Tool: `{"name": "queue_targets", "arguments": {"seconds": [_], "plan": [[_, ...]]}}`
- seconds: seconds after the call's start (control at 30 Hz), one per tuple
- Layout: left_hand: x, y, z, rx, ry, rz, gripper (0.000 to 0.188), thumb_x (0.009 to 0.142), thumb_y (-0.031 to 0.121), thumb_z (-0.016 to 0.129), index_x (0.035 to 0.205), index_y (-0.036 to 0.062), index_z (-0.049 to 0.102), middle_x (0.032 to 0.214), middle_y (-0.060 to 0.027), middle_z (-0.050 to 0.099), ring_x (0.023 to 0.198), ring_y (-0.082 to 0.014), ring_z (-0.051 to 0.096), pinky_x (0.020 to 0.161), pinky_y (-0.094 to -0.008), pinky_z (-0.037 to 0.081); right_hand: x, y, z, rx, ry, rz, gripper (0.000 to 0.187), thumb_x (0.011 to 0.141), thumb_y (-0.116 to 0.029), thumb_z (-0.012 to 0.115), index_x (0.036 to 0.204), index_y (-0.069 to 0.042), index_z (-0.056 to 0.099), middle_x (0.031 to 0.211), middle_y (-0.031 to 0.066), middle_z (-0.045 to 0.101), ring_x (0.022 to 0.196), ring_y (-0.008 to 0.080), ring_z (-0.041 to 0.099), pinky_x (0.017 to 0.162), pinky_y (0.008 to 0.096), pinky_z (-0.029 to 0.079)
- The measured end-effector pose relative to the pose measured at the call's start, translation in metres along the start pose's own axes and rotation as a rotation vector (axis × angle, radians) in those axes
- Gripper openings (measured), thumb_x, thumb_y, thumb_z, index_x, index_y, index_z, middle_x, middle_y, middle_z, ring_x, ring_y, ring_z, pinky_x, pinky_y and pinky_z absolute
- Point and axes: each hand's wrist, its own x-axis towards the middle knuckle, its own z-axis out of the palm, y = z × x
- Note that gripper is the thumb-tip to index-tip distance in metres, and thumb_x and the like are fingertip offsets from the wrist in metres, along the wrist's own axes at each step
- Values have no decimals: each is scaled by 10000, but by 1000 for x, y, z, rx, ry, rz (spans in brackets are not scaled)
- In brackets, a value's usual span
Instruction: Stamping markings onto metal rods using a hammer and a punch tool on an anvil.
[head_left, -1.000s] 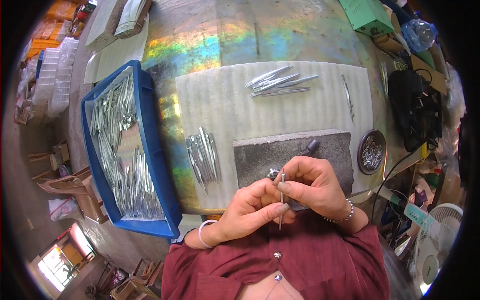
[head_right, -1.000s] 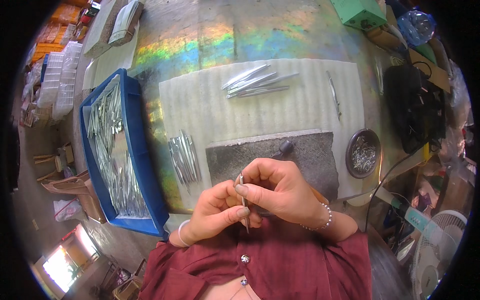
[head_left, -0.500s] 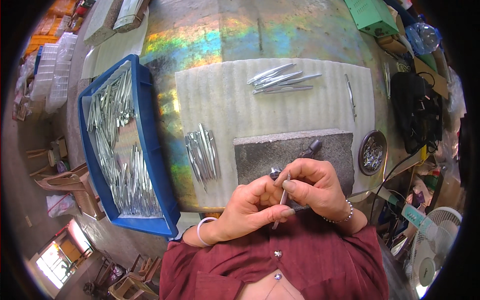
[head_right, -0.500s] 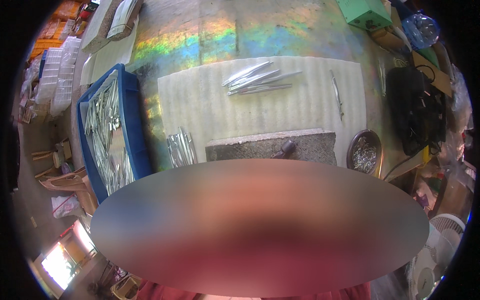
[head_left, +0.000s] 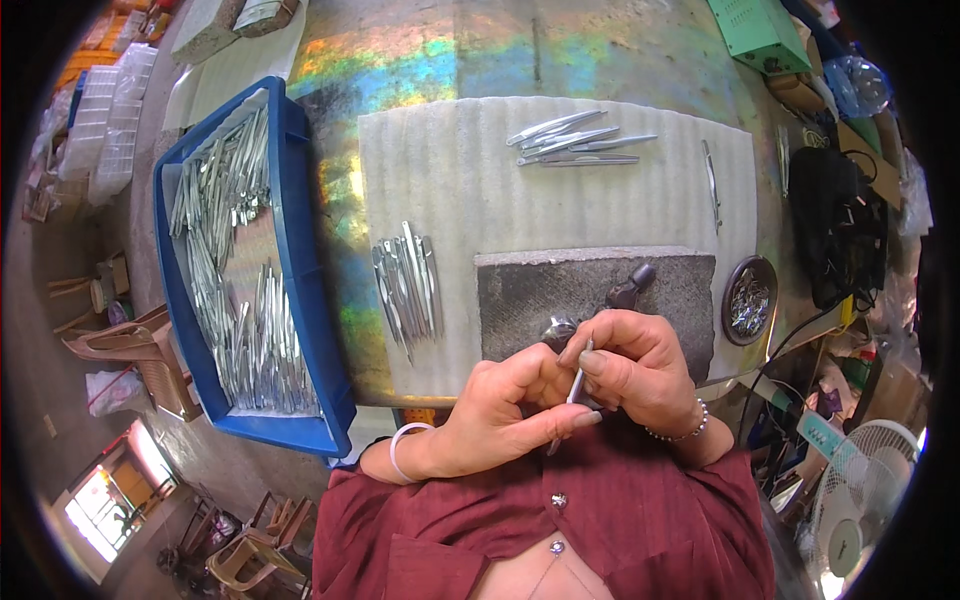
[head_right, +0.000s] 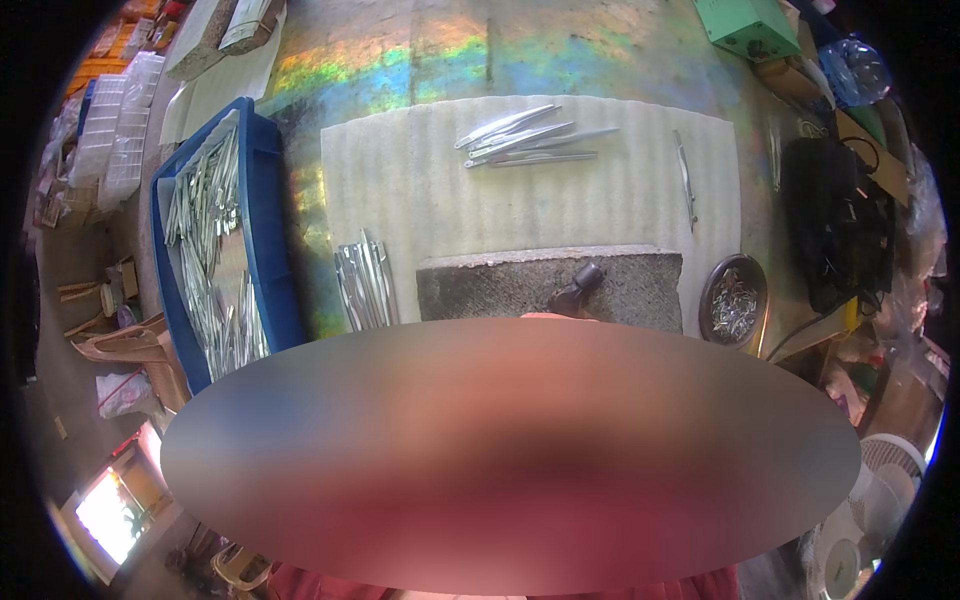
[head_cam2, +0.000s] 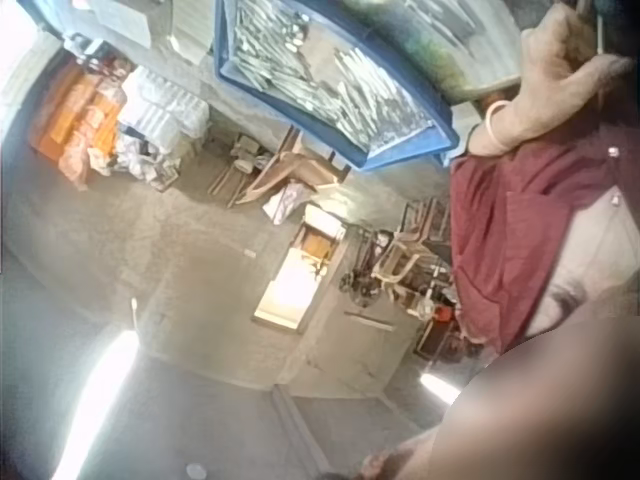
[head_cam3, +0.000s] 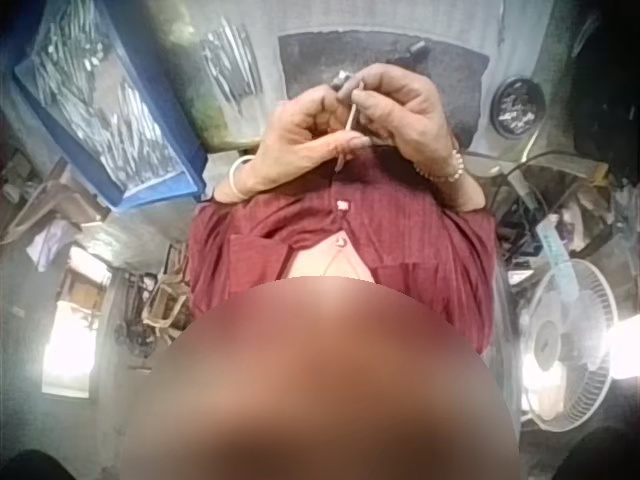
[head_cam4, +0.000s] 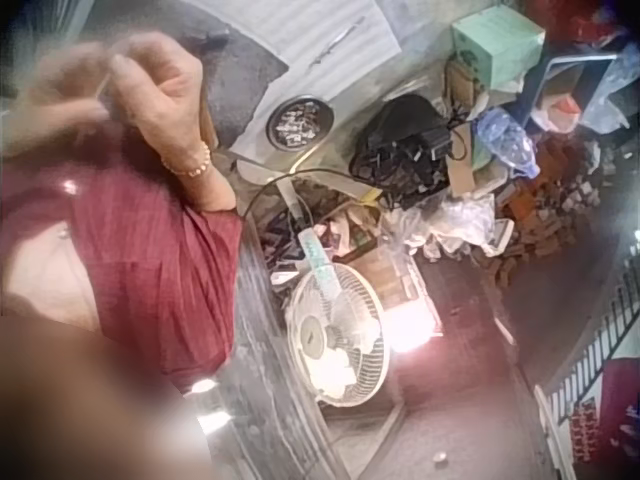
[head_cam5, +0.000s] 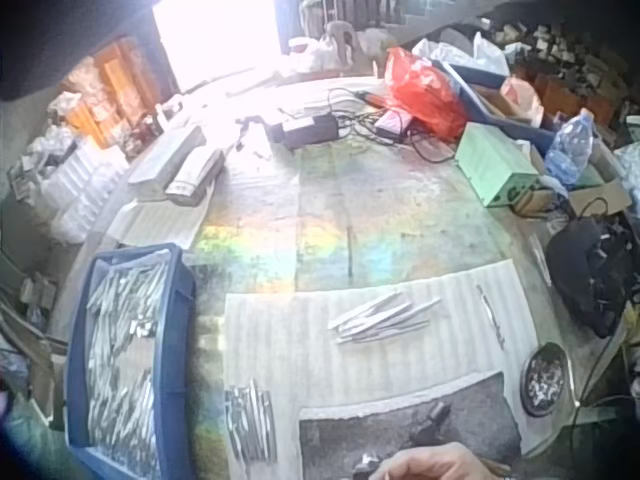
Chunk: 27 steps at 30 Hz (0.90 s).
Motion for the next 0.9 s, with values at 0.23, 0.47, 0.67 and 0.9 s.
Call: {"name": "queue_targets", "arguments": {"seconds": [0.23, 0.47, 0.67, 0.9], "plan": [[-4, -6, -2, -422, -141, -159, 99, 903, 26, 568, 931, -5, 478, 791, -65, 618, 715, -99, 606, 603, -226, 485, -2, -4, 5, -56, -44, -16, 94, 916, -19, 530, 980, 50, 537, 772, 79, 599, 690, 129, 608, 578, 243, 518], [-11, -9, -6, -396, -167, -164, 106, 935, 82, 535, 953, -2, 473, 814, -76, 618, 750, -111, 607, 639, -240, 497, -2, -2, 15, -71, -19, -7, 61, 916, -21, 535, 935, 34, 519, 753, 87, 593, 640, 131, 605, 522, 249, 511], [-22, -10, -11, -485, -102, -171, 126, 942, 91, 520, 1023, 1, 486, 834, -84, 630, 760, -130, 627, 665, -241, 511, 0, 9, 22, -109, 59, -109, 62, 893, -38, 586, 912, 7, 547, 749, 48, 598, 637, 73, 569, 533, 197, 459], [-41, -26, -36, -944, 192, 92, 208, 909, 117, 571, 1083, 17, 517, 852, -98, 629, 729, -163, 641, 617, -260, 535, -4, 16, 36, -207, 23, -156, 137, 852, 14, 592, 978, 6, 540, 777, 88, 632, 558, 57, 538, 486, 174, 421]]}}
